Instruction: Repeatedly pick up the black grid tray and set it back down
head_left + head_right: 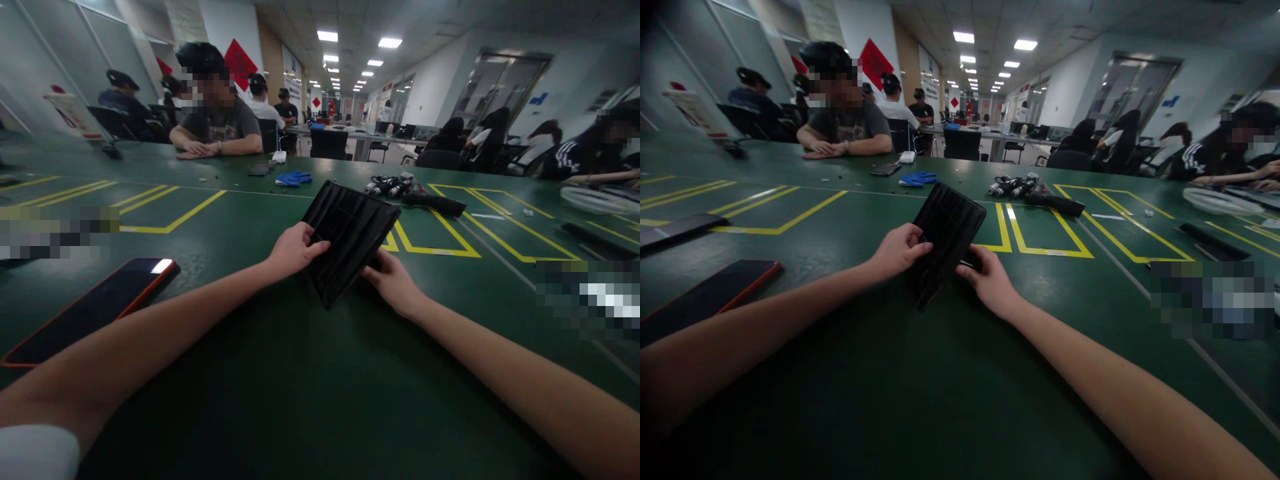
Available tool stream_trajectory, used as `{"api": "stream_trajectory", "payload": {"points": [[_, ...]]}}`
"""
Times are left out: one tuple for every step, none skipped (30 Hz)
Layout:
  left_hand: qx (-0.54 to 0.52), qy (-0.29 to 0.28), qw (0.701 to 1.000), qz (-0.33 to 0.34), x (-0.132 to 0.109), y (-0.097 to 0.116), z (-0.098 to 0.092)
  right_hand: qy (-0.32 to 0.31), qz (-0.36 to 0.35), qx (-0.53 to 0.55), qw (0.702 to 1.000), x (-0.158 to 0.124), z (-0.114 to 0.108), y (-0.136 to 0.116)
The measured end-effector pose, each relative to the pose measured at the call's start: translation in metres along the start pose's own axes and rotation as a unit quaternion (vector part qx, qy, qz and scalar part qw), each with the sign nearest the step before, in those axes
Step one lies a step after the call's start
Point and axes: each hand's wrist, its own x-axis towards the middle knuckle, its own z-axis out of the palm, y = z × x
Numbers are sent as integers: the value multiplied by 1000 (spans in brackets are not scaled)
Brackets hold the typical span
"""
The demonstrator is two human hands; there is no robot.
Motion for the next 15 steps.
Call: {"api": "stream_trajectory", "payload": {"points": [[-31, -7, 999, 26, -6, 6, 5, -3, -17, 32, 999, -4, 5, -1], [-54, -16, 997, 50, -12, 10, 8, -4, -28, 51, 998, -7, 9, -1], [-69, -22, 995, 71, -18, 12, 11, -2, -32, 59, 998, -9, 11, 0], [-78, -27, 993, 87, -22, 14, 12, 1, -32, 59, 998, -11, 11, 1], [-83, -29, 991, 98, -26, 15, 13, 2, -30, 55, 998, -12, 10, 2], [-85, -30, 990, 105, -28, 14, 13, 1, -29, 49, 998, -13, 9, 1], [-84, -32, 990, 111, -30, 13, 12, -3, -30, 40, 999, -13, 7, 1], [-82, -37, 989, 116, -31, 12, 12, -10, -34, 28, 999, -13, 5, -1], [-79, -45, 989, 119, -32, 11, 11, -19, -41, 13, 999, -13, 4, -3], [-75, -53, 988, 121, -32, 10, 11, -27, -48, -2, 998, -13, 3, -4], [-73, -59, 988, 121, -32, 9, 11, -35, -55, -14, 998, -13, 2, -6], [-72, -64, 988, 121, -32, 7, 11, -43, -60, -22, 997, -13, 2, -6], [-75, -67, 987, 124, -33, 6, 11, -51, -64, -26, 996, -13, 2, -6], [-83, -68, 986, 132, -33, 5, 12, -57, -68, -27, 996, -13, 3, -6], [-91, -69, 983, 141, -34, 5, 12, -62, -73, -31, 995, -13, 4, -4]]}}
